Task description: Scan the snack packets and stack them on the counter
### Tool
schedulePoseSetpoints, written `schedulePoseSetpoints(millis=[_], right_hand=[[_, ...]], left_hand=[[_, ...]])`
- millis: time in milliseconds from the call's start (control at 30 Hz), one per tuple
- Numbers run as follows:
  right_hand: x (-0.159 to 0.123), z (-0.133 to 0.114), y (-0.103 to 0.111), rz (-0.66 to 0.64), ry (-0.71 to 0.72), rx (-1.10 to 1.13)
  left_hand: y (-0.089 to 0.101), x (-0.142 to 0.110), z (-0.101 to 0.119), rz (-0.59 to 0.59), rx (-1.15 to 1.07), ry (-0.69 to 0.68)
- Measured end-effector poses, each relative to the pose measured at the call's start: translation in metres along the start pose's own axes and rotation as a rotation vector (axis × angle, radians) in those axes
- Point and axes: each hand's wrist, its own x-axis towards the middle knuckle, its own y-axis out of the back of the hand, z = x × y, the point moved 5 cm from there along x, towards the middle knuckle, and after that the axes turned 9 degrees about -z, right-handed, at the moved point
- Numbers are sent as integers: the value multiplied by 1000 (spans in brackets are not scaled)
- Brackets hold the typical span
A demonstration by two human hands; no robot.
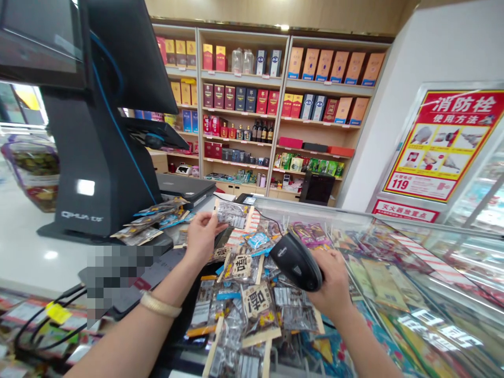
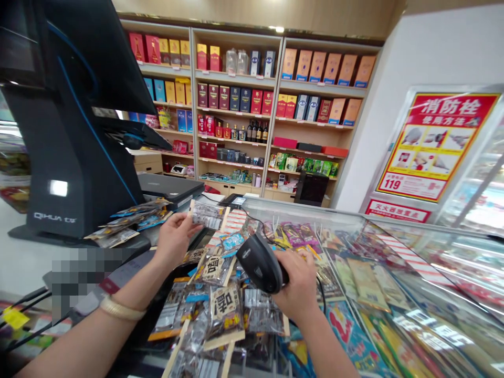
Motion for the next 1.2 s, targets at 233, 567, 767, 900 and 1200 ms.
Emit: schedulePoseSetpoints(millis=[233, 567, 767, 900, 1200], right_hand=[[2, -11, 2, -25, 30, 23], [1, -19, -7, -136, -4, 24], [1, -17, -7, -148, -24, 15], [0, -14, 4, -6, 3, 15], [-10, 5, 21, 270, -2, -61]], left_hand=[[-29, -27, 5, -96, -140, 53], [-51, -51, -6, -337, -106, 32], [-52, -51, -5, -342, -97, 24], [-55, -54, 0, -440, -4, -23], [-67, -70, 20, -887, 654, -374]])
